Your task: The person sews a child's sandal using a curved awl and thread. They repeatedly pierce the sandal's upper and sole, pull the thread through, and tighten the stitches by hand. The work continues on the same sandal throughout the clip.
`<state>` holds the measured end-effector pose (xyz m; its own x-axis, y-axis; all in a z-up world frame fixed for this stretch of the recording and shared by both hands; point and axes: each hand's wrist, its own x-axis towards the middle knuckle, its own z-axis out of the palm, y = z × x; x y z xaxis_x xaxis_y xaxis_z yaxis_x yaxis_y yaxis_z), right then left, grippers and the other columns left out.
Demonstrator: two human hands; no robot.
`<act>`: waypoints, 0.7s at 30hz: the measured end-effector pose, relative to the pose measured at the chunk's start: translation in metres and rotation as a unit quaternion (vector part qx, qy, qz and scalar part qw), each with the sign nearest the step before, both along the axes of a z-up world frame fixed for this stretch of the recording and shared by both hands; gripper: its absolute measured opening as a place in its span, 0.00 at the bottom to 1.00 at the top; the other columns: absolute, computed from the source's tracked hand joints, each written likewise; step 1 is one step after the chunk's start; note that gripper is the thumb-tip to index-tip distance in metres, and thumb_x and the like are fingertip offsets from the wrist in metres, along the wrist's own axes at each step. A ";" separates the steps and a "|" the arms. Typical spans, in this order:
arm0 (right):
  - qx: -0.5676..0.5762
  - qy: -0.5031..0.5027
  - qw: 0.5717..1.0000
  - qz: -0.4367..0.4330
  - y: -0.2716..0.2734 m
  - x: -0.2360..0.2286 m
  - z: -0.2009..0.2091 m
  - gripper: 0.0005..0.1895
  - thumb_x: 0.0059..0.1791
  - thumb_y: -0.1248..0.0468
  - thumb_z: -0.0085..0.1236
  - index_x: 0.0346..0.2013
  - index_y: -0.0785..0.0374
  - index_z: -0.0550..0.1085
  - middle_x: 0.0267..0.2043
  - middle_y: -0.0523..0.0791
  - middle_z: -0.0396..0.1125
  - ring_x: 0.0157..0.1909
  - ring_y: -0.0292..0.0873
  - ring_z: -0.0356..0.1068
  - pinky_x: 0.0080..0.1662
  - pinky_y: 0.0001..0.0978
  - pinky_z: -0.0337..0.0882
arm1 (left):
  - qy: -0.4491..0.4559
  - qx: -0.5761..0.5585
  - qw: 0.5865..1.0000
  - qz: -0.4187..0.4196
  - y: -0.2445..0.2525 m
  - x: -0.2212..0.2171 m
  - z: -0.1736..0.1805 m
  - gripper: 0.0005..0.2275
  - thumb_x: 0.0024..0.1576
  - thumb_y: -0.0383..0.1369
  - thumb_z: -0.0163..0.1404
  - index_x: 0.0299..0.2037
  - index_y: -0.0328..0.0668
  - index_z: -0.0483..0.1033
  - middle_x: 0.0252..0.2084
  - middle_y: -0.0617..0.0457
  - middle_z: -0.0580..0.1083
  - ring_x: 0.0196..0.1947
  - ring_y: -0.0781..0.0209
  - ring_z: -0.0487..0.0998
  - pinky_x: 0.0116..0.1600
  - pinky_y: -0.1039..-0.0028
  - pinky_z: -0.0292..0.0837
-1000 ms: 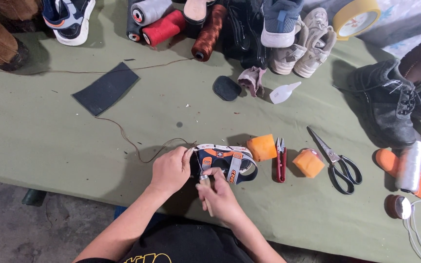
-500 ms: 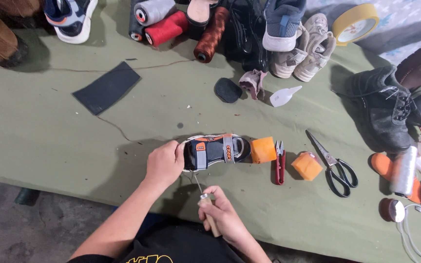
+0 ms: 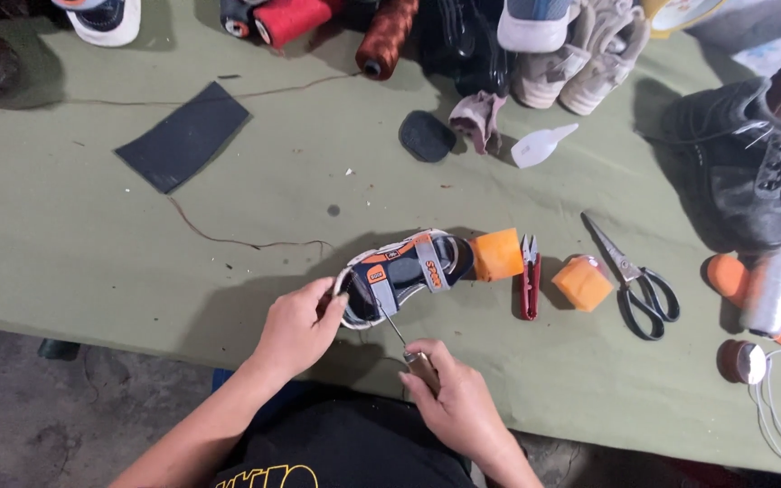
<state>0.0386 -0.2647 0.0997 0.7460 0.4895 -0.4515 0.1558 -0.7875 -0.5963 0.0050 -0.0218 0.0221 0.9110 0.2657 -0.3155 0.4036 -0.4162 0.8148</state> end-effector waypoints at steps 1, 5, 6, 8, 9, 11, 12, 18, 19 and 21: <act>-0.021 -0.015 0.999 0.025 -0.004 0.000 0.000 0.15 0.51 0.55 0.57 0.52 0.44 0.67 0.29 0.38 0.73 0.26 0.46 0.70 0.35 0.35 0.69 | 0.025 0.004 1.000 -0.014 0.001 -0.003 0.002 0.12 0.60 0.44 0.46 0.31 0.49 0.72 0.21 0.59 0.75 0.24 0.56 0.73 0.35 0.67 0.66; -0.035 0.001 0.998 0.054 -0.009 -0.003 -0.001 0.17 0.51 0.57 0.56 0.55 0.44 0.67 0.24 0.38 0.71 0.26 0.47 0.68 0.34 0.36 0.68 | 0.031 0.033 0.997 -0.065 0.002 -0.015 -0.003 0.11 0.59 0.45 0.48 0.34 0.51 0.78 0.20 0.61 0.77 0.24 0.57 0.76 0.35 0.67 0.68; -0.030 0.005 0.998 0.053 -0.009 -0.005 -0.001 0.18 0.51 0.57 0.58 0.56 0.45 0.68 0.21 0.37 0.67 0.24 0.45 0.66 0.33 0.34 0.68 | -0.022 0.072 0.995 -0.065 0.002 -0.019 -0.010 0.09 0.59 0.43 0.49 0.36 0.52 0.77 0.26 0.62 0.78 0.29 0.58 0.77 0.34 0.65 0.69; -0.027 0.013 0.998 0.049 -0.010 -0.006 -0.002 0.19 0.51 0.58 0.59 0.56 0.46 0.68 0.18 0.36 0.64 0.22 0.44 0.64 0.32 0.33 0.67 | -0.072 0.108 0.989 -0.067 0.001 -0.024 -0.015 0.06 0.58 0.41 0.50 0.37 0.53 0.75 0.31 0.63 0.78 0.34 0.58 0.78 0.34 0.63 0.71; -0.032 0.006 0.998 0.051 -0.013 -0.007 -0.004 0.19 0.51 0.56 0.59 0.57 0.45 0.68 0.18 0.37 0.62 0.21 0.45 0.62 0.31 0.34 0.66 | -0.114 0.117 0.985 -0.059 0.000 -0.025 -0.014 0.05 0.58 0.40 0.51 0.37 0.53 0.76 0.32 0.64 0.76 0.30 0.61 0.76 0.29 0.66 0.70; -0.037 -0.001 0.998 0.053 -0.015 -0.007 -0.004 0.20 0.51 0.55 0.60 0.57 0.44 0.68 0.17 0.39 0.61 0.20 0.46 0.61 0.30 0.34 0.65 | -0.156 0.127 0.978 -0.051 -0.001 -0.026 -0.014 0.03 0.58 0.38 0.53 0.36 0.53 0.77 0.33 0.65 0.73 0.26 0.63 0.75 0.25 0.69 0.68; -0.037 0.009 0.998 0.039 -0.016 -0.007 -0.003 0.20 0.51 0.56 0.60 0.57 0.44 0.69 0.17 0.38 0.61 0.20 0.44 0.59 0.30 0.33 0.64 | -0.169 0.135 0.975 -0.048 -0.001 -0.025 -0.015 0.03 0.59 0.37 0.53 0.37 0.53 0.78 0.34 0.65 0.73 0.26 0.63 0.75 0.24 0.70 0.68; 0.011 0.044 0.999 -0.003 -0.020 -0.003 -0.002 0.19 0.52 0.59 0.59 0.59 0.50 0.71 0.18 0.37 0.53 0.22 0.38 0.51 0.31 0.30 0.59 | -0.208 0.147 0.966 -0.043 -0.005 -0.015 -0.020 0.03 0.60 0.35 0.52 0.38 0.55 0.80 0.34 0.64 0.72 0.27 0.64 0.75 0.24 0.71 0.68; 0.033 0.052 0.998 -0.006 -0.020 -0.003 -0.002 0.19 0.52 0.61 0.58 0.59 0.53 0.71 0.18 0.37 0.51 0.23 0.38 0.51 0.31 0.29 0.59 | -0.207 0.143 0.967 -0.045 -0.006 -0.012 -0.020 0.04 0.60 0.35 0.52 0.39 0.54 0.81 0.34 0.64 0.72 0.27 0.63 0.75 0.24 0.70 0.69; 0.042 0.050 0.998 -0.004 -0.023 -0.003 -0.007 0.19 0.52 0.61 0.58 0.59 0.52 0.71 0.19 0.37 0.52 0.23 0.37 0.51 0.32 0.28 0.60 | -0.200 0.143 0.968 -0.053 -0.007 -0.010 -0.020 0.05 0.59 0.36 0.52 0.40 0.55 0.81 0.35 0.63 0.72 0.27 0.62 0.76 0.24 0.69 0.70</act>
<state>0.0357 -0.2873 0.0932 0.7037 0.5225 -0.4814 0.0866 -0.7356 -0.6719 -0.0049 -0.0293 0.0019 0.9718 0.1891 0.1409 0.0229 -0.6702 0.7418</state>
